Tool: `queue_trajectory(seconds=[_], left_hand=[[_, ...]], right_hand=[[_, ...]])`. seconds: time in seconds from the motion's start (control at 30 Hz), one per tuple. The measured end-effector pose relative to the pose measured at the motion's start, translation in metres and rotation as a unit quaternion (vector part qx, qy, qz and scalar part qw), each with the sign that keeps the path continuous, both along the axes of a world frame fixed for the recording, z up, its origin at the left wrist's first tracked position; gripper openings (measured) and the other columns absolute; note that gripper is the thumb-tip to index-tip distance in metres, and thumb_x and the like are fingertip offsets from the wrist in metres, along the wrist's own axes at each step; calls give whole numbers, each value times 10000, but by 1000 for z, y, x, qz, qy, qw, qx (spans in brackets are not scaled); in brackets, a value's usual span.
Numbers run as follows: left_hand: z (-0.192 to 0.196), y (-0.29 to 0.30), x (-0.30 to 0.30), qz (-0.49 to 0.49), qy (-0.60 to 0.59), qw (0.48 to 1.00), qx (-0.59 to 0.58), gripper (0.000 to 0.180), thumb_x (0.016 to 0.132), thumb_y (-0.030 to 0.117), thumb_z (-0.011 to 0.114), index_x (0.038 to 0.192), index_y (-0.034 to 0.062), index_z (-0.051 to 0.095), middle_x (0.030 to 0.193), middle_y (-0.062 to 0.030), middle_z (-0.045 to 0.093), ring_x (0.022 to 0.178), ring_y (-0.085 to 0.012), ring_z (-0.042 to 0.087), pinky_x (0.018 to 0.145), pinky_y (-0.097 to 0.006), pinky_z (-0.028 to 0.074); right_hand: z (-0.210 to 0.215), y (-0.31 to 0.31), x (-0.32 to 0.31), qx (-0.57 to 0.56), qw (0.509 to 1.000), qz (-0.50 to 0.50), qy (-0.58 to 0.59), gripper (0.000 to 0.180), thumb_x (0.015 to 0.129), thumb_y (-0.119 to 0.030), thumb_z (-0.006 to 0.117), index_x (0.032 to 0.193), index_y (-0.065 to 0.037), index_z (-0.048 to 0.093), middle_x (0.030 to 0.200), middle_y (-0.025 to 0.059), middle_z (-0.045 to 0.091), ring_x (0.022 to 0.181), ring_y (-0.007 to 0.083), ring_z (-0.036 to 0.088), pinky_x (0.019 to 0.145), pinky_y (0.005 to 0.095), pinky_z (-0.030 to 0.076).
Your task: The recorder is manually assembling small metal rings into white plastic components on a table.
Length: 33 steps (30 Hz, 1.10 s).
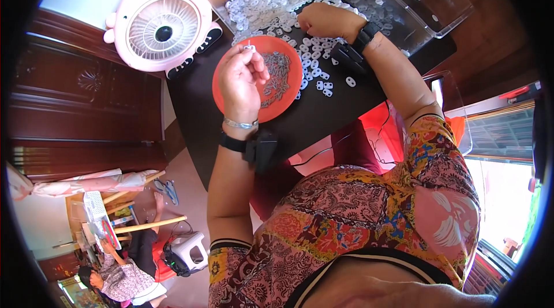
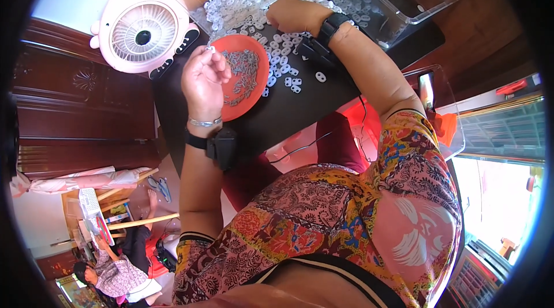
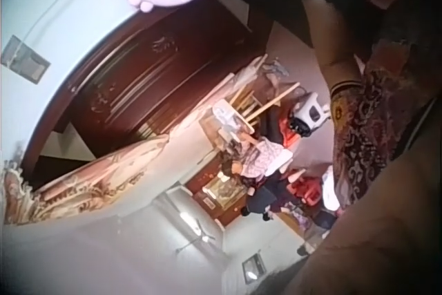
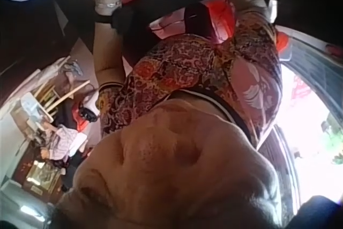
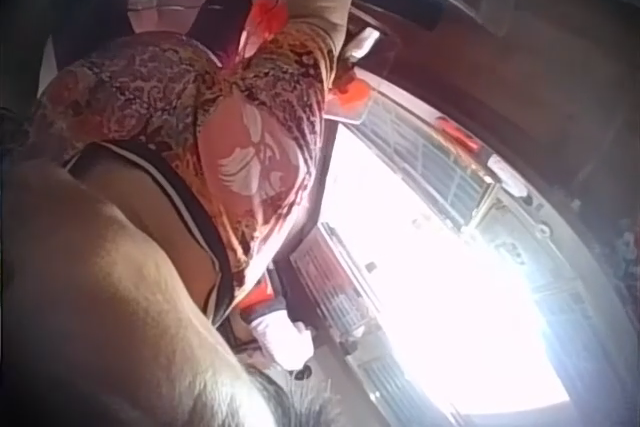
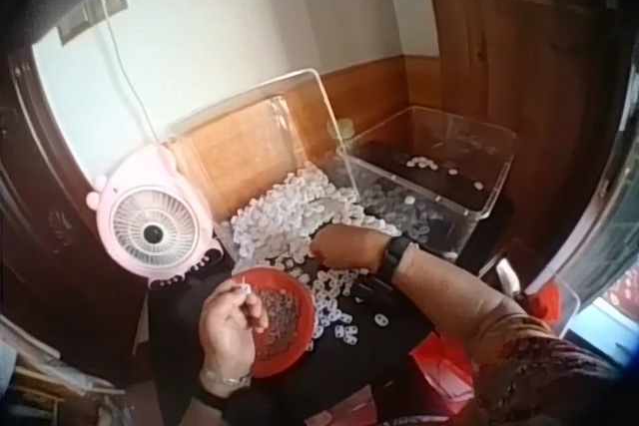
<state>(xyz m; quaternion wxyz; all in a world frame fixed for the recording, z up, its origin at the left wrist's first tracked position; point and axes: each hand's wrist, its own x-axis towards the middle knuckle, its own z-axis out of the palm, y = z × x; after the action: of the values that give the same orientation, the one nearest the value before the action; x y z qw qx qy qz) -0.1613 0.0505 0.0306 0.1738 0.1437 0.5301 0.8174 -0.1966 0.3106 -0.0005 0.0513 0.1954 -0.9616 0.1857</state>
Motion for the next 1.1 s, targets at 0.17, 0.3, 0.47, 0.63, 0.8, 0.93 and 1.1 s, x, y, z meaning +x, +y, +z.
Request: queue_trajectory(seconds=[0.17,0.3,0.47,0.63,0.8,0.93,1.1], left_hand=[[-17,15,7,5,67,991,-114,174,876,175,468,781,49,541,658,-21,524,536,-110,512,499,-214,371],[-19,14,10,7,100,986,-136,181,884,155,475,819,15,569,673,-22,539,551,-105,522,516,-211,388],[-20,16,11,22,136,987,-79,175,891,146,509,819,2,580,719,-32,585,625,-76,533,567,-203,399],[-19,13,10,36,139,989,-44,195,899,150,490,853,-13,588,815,-92,638,696,-132,594,624,-233,445],[-19,9,9,42,114,993,-5,196,900,135,470,867,-21,585,872,-139,658,706,-164,612,636,-249,466],[-20,9,9,57,116,992,13,190,902,134,471,864,-17,581,853,-136,658,695,-165,611,632,-253,467],[-21,7,8,67,117,991,16,186,903,133,475,857,-13,581,826,-126,652,684,-162,606,622,-251,461]], right_hand=[[11,-20,3,-172,976,17,132,219,792,-77,593,1000,-32,645,827,126,659,707,255,633,679,329,503],[18,-52,13,-550,824,81,-110,131,880,-70,609,987,-7,653,802,17,639,706,66,580,657,213,482],[28,-77,38,-600,776,130,-144,140,881,-76,622,1001,-14,657,863,18,660,820,76,602,767,227,494],[26,-73,36,-570,798,149,-127,164,881,-23,596,1034,-26,654,934,28,659,892,86,608,811,230,490],[25,-73,37,-539,821,147,-114,210,871,1,599,1074,-15,649,983,41,668,920,98,610,839,240,492],[27,-74,41,-515,843,129,-83,180,859,-4,621,1034,-14,660,955,28,668,897,87,608,824,233,488],[27,-71,41,-463,874,143,-39,97,845,-42,653,935,-6,644,846,19,663,806,74,610,749,224,493]])
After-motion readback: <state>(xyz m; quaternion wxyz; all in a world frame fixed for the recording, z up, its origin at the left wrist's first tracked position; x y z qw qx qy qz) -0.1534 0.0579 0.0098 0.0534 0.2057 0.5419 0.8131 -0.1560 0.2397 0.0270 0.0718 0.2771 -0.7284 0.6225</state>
